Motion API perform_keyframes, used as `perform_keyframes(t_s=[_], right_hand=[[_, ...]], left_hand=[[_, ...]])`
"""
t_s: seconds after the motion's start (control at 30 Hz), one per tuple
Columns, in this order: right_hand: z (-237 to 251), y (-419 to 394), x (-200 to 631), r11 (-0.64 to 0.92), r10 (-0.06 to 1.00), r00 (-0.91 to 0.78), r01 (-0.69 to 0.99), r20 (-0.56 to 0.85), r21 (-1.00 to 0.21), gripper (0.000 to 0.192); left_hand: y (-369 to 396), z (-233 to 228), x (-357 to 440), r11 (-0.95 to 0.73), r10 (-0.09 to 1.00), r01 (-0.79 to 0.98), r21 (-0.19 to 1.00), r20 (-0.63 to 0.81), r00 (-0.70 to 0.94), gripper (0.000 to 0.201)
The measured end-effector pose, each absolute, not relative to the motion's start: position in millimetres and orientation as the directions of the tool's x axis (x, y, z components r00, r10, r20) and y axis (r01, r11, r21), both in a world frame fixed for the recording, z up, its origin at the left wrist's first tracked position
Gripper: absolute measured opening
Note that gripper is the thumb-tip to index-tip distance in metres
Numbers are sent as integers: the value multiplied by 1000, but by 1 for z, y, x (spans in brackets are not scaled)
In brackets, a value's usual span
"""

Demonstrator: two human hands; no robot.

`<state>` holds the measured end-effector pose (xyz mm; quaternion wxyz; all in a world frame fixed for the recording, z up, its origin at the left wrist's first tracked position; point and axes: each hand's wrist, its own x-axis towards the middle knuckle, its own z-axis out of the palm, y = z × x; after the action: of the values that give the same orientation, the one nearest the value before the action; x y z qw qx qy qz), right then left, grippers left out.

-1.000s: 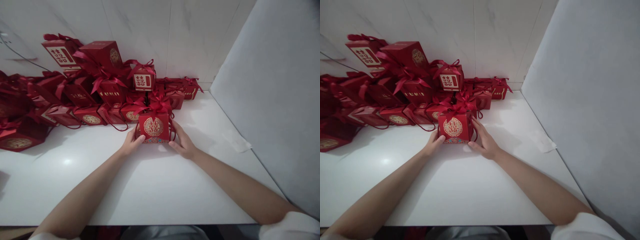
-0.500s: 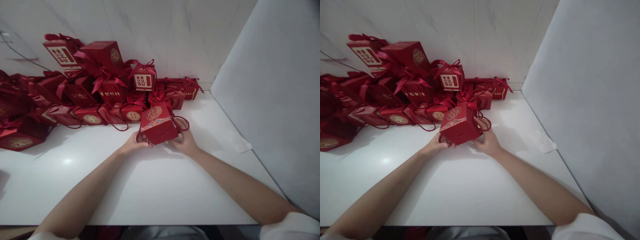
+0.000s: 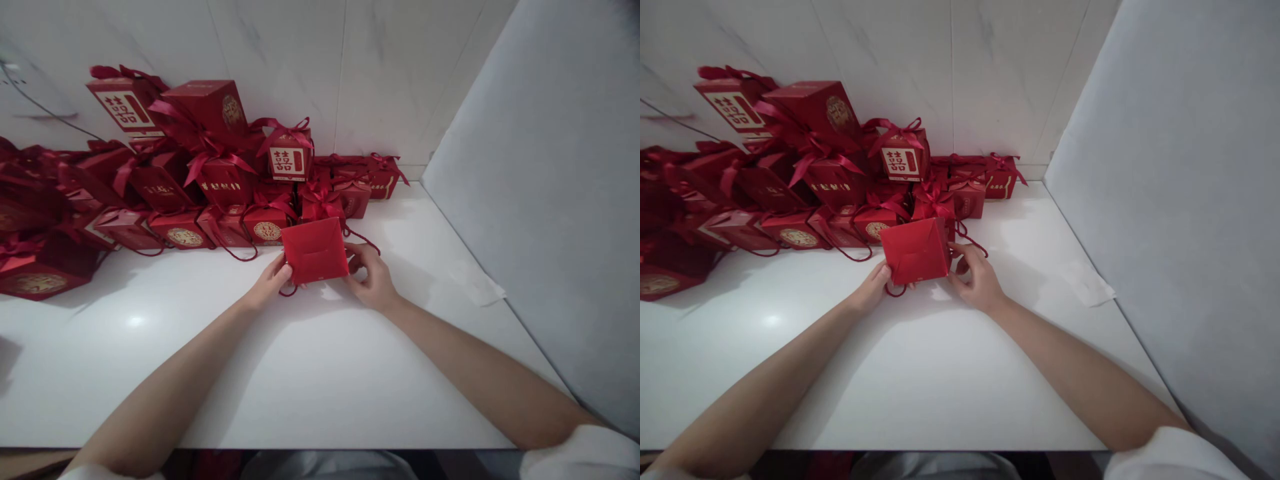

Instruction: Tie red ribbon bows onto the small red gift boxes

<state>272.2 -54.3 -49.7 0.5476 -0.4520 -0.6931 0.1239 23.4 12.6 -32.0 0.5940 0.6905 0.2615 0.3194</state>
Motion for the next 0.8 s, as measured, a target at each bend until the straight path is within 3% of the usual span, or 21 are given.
perform_keyframes(t_s=[0.8], right_hand=[[-48, -56, 271, 533, 799, 32, 422, 600, -733, 51]], left_hand=[[12, -29, 23, -198, 721, 31, 980, 125, 682, 58]])
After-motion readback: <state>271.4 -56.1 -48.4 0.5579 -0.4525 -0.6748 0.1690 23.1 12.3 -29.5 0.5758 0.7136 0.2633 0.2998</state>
